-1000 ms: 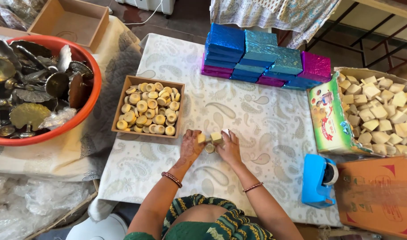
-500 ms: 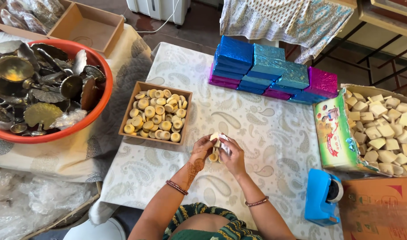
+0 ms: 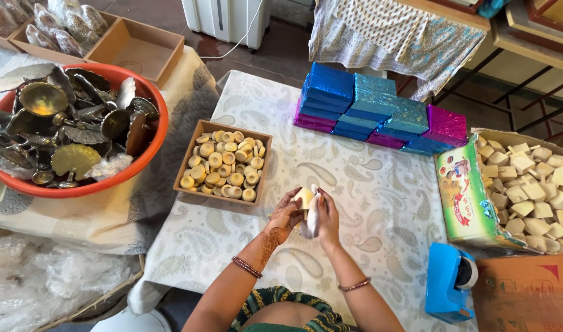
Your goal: The person wipes and packs small square decorative goods by hand, placing them into a small red box and then sealing it with a sticker.
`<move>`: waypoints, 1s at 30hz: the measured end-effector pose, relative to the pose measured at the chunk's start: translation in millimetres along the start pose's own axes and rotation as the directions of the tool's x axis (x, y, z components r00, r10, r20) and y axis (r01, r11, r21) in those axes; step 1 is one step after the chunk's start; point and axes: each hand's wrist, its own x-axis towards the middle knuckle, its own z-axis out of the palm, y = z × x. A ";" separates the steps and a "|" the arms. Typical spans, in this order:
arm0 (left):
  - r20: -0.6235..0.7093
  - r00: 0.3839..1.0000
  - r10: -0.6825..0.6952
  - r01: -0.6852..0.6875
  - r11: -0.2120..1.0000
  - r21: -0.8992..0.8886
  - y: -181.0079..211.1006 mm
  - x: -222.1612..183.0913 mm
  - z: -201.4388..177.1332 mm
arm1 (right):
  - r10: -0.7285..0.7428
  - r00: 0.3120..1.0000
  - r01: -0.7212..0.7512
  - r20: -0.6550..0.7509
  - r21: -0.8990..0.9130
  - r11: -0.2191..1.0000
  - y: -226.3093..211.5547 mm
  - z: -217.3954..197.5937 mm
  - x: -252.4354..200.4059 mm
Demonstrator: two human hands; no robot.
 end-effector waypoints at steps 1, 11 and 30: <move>0.003 1.000 0.003 -0.003 1.000 -0.001 -7.3 13.2 -12.3 | -0.004 1.000 0.004 0.001 -0.002 1.000 -14.6 5.8 -11.7; 0.075 0.996 0.047 -0.065 0.961 0.268 -24.6 25.2 -29.5 | -0.198 0.966 0.232 0.165 -0.221 0.947 -14.9 3.5 -12.4; 0.106 0.930 0.353 -0.033 -0.205 0.978 -17.0 21.5 -72.3 | -0.123 0.888 0.453 0.442 -0.887 0.082 28.2 -36.7 17.1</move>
